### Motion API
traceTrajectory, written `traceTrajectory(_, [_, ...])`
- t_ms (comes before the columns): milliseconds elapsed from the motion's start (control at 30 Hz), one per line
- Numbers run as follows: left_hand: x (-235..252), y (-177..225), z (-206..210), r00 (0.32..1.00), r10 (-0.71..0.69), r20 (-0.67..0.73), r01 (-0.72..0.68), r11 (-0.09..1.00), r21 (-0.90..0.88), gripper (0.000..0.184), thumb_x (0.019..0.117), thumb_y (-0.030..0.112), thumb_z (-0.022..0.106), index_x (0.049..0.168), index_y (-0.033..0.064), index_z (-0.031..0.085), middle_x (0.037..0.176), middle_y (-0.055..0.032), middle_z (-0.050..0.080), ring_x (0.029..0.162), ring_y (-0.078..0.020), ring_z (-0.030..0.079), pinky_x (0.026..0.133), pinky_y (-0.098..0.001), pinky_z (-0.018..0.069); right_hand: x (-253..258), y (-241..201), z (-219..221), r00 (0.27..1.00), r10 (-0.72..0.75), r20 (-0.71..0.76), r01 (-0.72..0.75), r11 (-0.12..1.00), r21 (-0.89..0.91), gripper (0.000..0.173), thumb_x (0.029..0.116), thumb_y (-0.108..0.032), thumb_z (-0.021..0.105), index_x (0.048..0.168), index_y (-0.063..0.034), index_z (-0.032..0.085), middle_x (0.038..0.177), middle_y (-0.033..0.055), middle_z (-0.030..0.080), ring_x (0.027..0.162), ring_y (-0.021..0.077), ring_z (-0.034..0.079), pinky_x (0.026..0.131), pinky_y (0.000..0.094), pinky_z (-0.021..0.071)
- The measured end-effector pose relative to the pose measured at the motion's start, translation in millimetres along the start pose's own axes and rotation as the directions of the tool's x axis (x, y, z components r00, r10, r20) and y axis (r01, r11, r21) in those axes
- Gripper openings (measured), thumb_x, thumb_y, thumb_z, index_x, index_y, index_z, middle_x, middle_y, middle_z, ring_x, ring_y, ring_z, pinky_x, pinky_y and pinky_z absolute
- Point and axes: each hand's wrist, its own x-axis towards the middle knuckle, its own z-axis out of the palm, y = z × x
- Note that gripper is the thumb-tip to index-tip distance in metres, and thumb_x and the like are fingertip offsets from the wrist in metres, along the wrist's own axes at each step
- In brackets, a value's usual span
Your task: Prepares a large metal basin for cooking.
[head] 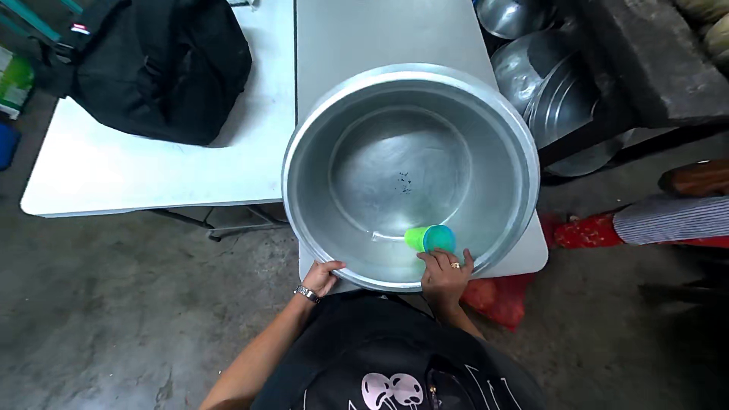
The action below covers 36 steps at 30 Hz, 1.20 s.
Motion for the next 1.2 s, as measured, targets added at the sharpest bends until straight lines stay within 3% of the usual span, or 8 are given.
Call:
traceTrajectory(400, [-2, 13, 12, 1.000, -0.017, -0.006, 0.016, 1.000, -0.018, 0.037, 0.0848, -0.020, 0.053, 0.115, 0.0011, 0.051, 0.094, -0.0112, 0.071, 0.082, -0.0183, 0.072, 0.075, -0.0357, 0.0621, 11, 5, 1, 0.999, -0.036, 0.019, 0.035, 0.998, 0.050, 0.034, 0.0891, -0.004, 0.049, 0.093, -0.0172, 0.080, 0.094, 0.0051, 0.078, 0.087, 0.0260, 0.074, 0.107, 0.0650, 0.0396])
traceTrajectory(900, [-2, 7, 17, 1.000, -0.003, 0.010, 0.004, 0.994, -0.108, 0.037, 0.0862, -0.018, 0.053, 0.117, 0.0015, 0.050, 0.097, -0.0132, 0.071, 0.084, -0.0206, 0.073, 0.075, -0.0379, 0.0626, 29, 14, 4, 0.995, -0.093, -0.030, 0.095, 0.992, 0.080, 0.033, 0.0903, -0.001, 0.051, 0.093, -0.0146, 0.080, 0.094, 0.0037, 0.078, 0.088, 0.0220, 0.074, 0.105, 0.0503, 0.0475])
traceTrajectory(1067, [-10, 23, 35, 0.997, -0.050, -0.054, 0.046, 0.997, -0.069, 0.030, 0.0905, -0.016, 0.051, 0.115, 0.0013, 0.049, 0.092, -0.0117, 0.068, 0.078, -0.0189, 0.071, 0.071, -0.0352, 0.0617, 50, 17, -8, 0.963, -0.089, -0.254, 0.133, 0.978, 0.160, 0.028, 0.0956, -0.002, 0.053, 0.091, -0.0103, 0.080, 0.093, 0.0092, 0.079, 0.092, 0.0227, 0.075, 0.108, 0.0439, 0.0480])
traceTrajectory(1100, [-12, 27, 39, 0.996, -0.064, -0.066, 0.059, 0.996, -0.069, 0.030, 0.0909, -0.016, 0.051, 0.116, 0.0009, 0.049, 0.093, -0.0124, 0.068, 0.078, -0.0195, 0.071, 0.071, -0.0355, 0.0618, 57, 16, -13, 0.965, -0.108, -0.237, 0.150, 0.975, 0.164, 0.028, 0.0954, -0.002, 0.053, 0.090, -0.0100, 0.079, 0.094, 0.0093, 0.079, 0.093, 0.0229, 0.075, 0.107, 0.0446, 0.0481])
traceTrajectory(1200, [-16, 36, 52, 0.991, -0.089, -0.104, 0.079, 0.993, -0.092, 0.032, 0.0898, -0.016, 0.052, 0.117, 0.0004, 0.049, 0.094, -0.0141, 0.066, 0.078, -0.0208, 0.069, 0.070, -0.0363, 0.0608, 77, 14, -20, 0.985, -0.174, -0.004, 0.171, 0.961, 0.216, 0.028, 0.0909, 0.003, 0.054, 0.088, -0.0088, 0.079, 0.096, 0.0093, 0.080, 0.092, 0.0265, 0.077, 0.103, 0.0537, 0.0510])
